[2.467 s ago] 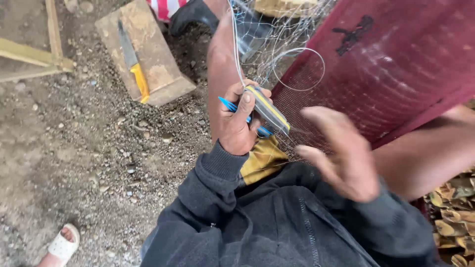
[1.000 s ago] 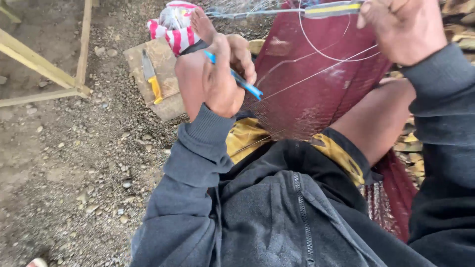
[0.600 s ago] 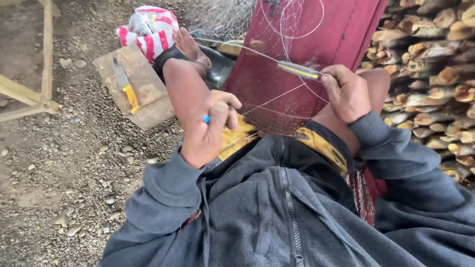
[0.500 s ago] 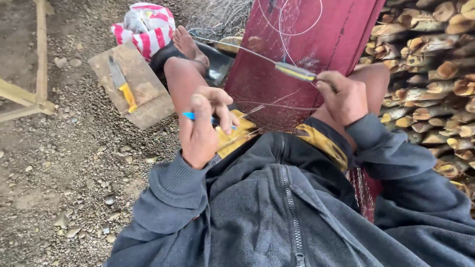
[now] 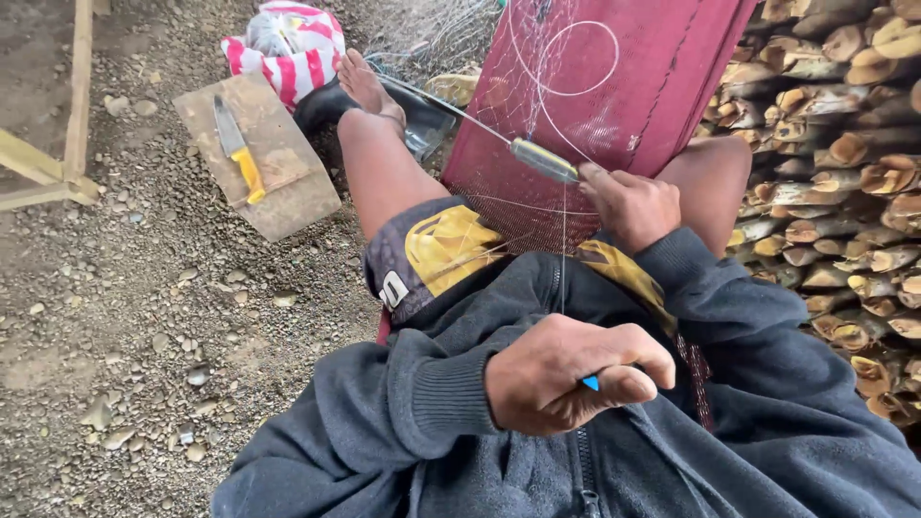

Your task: The person is weaving or repairing a fishing net using a shuttle and a gauge to create consistent mesh sizes.

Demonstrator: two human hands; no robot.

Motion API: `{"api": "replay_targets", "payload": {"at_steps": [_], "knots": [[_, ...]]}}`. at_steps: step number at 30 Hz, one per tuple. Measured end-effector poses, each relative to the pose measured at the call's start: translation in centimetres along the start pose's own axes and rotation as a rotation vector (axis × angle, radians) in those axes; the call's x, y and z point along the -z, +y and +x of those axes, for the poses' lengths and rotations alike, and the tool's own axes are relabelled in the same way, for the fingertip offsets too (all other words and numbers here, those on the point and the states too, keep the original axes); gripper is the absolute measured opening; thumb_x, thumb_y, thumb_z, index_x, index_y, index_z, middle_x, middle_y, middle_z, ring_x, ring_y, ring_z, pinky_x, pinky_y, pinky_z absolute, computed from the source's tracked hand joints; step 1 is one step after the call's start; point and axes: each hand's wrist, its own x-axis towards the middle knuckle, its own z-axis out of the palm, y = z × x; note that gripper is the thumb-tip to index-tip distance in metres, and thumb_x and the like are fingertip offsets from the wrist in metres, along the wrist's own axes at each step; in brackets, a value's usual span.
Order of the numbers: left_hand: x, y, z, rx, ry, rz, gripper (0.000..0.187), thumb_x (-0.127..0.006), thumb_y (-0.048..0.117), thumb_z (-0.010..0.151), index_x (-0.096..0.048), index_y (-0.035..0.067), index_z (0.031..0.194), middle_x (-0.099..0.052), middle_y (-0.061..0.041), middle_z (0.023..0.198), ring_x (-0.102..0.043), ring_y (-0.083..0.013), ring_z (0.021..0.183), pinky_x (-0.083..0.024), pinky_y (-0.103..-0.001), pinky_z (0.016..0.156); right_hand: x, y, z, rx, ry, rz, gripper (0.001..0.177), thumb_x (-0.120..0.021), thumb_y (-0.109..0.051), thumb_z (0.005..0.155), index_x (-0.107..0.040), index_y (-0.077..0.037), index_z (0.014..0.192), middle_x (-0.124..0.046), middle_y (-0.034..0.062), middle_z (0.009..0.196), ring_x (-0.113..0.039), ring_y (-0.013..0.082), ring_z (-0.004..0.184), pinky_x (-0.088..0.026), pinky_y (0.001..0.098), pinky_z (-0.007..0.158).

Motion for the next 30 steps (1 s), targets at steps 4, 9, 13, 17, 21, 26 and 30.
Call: {"api": "replay_targets", "payload": {"at_steps": [4,9,13,17,21,26,30], "knots": [[-2.5,-1.1,0.5,-0.126,0.044,0.195,0.02,-0.058,0.039,0.129,-0.063,0.022,0.137,-0.078,0.002,0.124,-0.082,-0.0244,0.108,-0.061,-0.039,0.097,-1.0,-0.5,1.1,-0.005,-0.077,0.13,0.025,-0.071,-0.052,0.123,-0.083,-0.04,0.142,-0.082,-0.0075,0.098,-0.086,0.0316,0.084,-0.057,0.0544,0.05],[-5.6,-1.8,2.9,-0.491,0.049,0.589,0.022,-0.046,0.024,0.13,-0.064,0.013,0.123,-0.064,-0.005,0.091,-0.067,-0.0322,0.077,-0.054,-0.046,0.076,-1.2,-1.9,1.9,-0.607,-0.46,1.411,0.022,-0.081,-0.032,0.117,-0.088,-0.012,0.112,-0.046,-0.0052,0.068,-0.043,0.0052,0.061,-0.055,0.0261,0.049],[-7.2,-2.8,4.6,-0.52,0.092,0.674,0.036,-0.057,0.052,0.119,-0.064,0.017,0.115,-0.057,-0.004,0.082,-0.067,-0.0312,0.069,-0.046,-0.048,0.067,-3.5,-3.2,1.4,-0.61,-0.389,1.527,0.009,-0.082,-0.009,0.113,-0.084,-0.003,0.107,-0.066,0.0065,0.073,-0.058,0.0122,0.065,-0.054,0.0299,0.061],[-7.9,-3.8,6.1,-0.487,0.101,0.723,0.024,-0.059,0.042,0.117,-0.06,0.018,0.115,-0.063,-0.003,0.081,-0.072,-0.0319,0.069,-0.043,-0.052,0.062,-2.6,-4.5,2.5,-0.556,-0.337,1.158,0.017,-0.075,-0.022,0.113,-0.084,-0.011,0.103,-0.077,0.0009,0.09,-0.067,0.011,0.084,-0.056,0.0335,0.077],[-7.9,-3.9,7.2,-0.529,0.199,0.78,0.041,-0.054,0.059,0.117,-0.06,0.019,0.11,-0.058,-0.001,0.075,-0.069,-0.0254,0.066,-0.04,-0.046,0.061,-1.3,-5.7,2.5,-0.387,-0.283,0.842,0.031,-0.071,-0.042,0.121,-0.09,-0.018,0.121,-0.079,-0.0037,0.091,-0.067,0.013,0.084,-0.053,0.0416,0.083],[-7.7,-3.8,7.4,-0.572,0.241,0.867,0.04,-0.055,0.057,0.118,-0.068,0.02,0.108,-0.062,0.0,0.072,-0.072,-0.0299,0.066,-0.044,-0.046,0.064,-3.5,-6.6,2.0,-0.436,-0.25,1.103,0.023,-0.079,-0.031,0.117,-0.092,-0.012,0.112,-0.083,-0.0025,0.094,-0.066,0.007,0.083,-0.053,0.0325,0.073],[-7.8,-4.1,7.5,-0.531,0.257,0.887,0.042,-0.053,0.059,0.118,-0.071,0.021,0.114,-0.065,-0.002,0.071,-0.074,-0.0313,0.067,-0.05,-0.048,0.062,-4.5,-6.5,2.1,-0.411,-0.327,1.169,0.021,-0.079,-0.027,0.116,-0.092,-0.011,0.115,-0.085,-0.0024,0.099,-0.068,0.0063,0.084,-0.055,0.0298,0.076]]}}
